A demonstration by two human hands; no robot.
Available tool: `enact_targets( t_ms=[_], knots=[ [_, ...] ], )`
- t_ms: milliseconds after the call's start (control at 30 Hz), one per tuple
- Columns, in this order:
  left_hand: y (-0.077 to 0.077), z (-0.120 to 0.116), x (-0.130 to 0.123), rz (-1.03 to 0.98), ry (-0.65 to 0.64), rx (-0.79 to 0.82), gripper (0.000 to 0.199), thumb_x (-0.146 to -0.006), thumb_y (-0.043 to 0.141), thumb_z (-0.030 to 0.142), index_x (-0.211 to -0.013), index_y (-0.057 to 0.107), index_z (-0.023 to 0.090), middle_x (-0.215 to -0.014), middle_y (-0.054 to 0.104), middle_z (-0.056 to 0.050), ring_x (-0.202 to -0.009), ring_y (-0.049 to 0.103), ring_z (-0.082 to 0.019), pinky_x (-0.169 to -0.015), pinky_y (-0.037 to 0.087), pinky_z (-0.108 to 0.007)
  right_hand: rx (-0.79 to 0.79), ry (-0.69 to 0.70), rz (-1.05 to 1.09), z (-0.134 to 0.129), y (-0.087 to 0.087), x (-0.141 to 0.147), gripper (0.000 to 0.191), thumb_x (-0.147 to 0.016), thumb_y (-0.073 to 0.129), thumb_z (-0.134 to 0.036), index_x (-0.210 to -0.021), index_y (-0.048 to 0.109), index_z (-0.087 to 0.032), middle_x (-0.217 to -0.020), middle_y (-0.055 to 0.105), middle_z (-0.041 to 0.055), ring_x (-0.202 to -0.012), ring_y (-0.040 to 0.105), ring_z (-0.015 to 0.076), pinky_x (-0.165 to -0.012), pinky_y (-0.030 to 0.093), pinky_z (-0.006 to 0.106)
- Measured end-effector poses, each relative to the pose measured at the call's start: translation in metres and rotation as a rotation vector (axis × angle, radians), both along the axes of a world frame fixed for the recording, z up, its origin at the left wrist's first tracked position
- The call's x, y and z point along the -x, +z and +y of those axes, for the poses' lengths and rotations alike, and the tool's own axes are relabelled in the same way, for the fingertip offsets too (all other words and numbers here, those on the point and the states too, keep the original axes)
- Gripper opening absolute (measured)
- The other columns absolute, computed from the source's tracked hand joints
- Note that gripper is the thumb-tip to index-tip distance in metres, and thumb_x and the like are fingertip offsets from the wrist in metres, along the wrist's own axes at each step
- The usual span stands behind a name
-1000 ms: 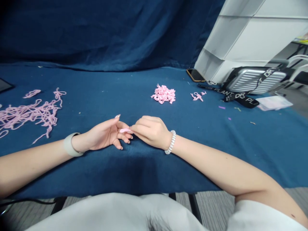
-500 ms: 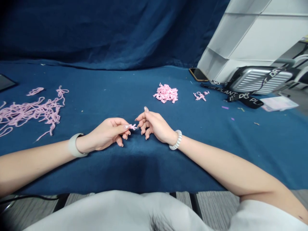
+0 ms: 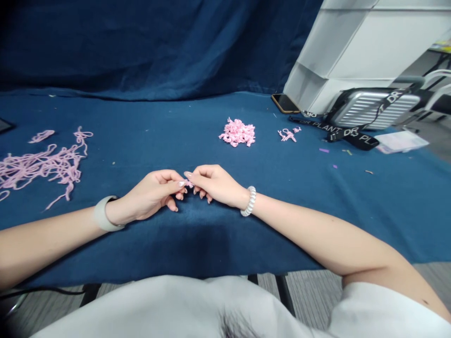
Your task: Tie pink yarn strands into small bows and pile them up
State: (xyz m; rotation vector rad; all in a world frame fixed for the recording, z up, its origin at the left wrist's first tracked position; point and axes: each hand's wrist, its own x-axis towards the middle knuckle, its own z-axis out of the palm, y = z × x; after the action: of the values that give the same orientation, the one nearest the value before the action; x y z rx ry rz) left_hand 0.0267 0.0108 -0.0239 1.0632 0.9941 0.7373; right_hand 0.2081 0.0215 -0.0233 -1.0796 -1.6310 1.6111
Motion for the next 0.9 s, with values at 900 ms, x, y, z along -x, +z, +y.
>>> enact_targets(
  t_ms=[900],
  knots=[
    [0.0005, 0.0018, 0.0023, -0.227, 0.029, 0.098, 0.025, -0.083, 0.055, 0.034, -0.075, 0.061, 0.011, -0.067, 0.061, -0.006, -0.059, 0.058, -0.014, -0.043, 0.056, -0.028, 0.006, -0.039, 0.060, 0.0006, -0.0064, -0.0004, 0.036, -0.081, 0.057, -0.045, -0.064, 0.050, -0.014, -0.056, 0.053, -0.0032, -0.045, 0.047, 0.0036, -0.040, 0.041, 0.014]
  ],
)
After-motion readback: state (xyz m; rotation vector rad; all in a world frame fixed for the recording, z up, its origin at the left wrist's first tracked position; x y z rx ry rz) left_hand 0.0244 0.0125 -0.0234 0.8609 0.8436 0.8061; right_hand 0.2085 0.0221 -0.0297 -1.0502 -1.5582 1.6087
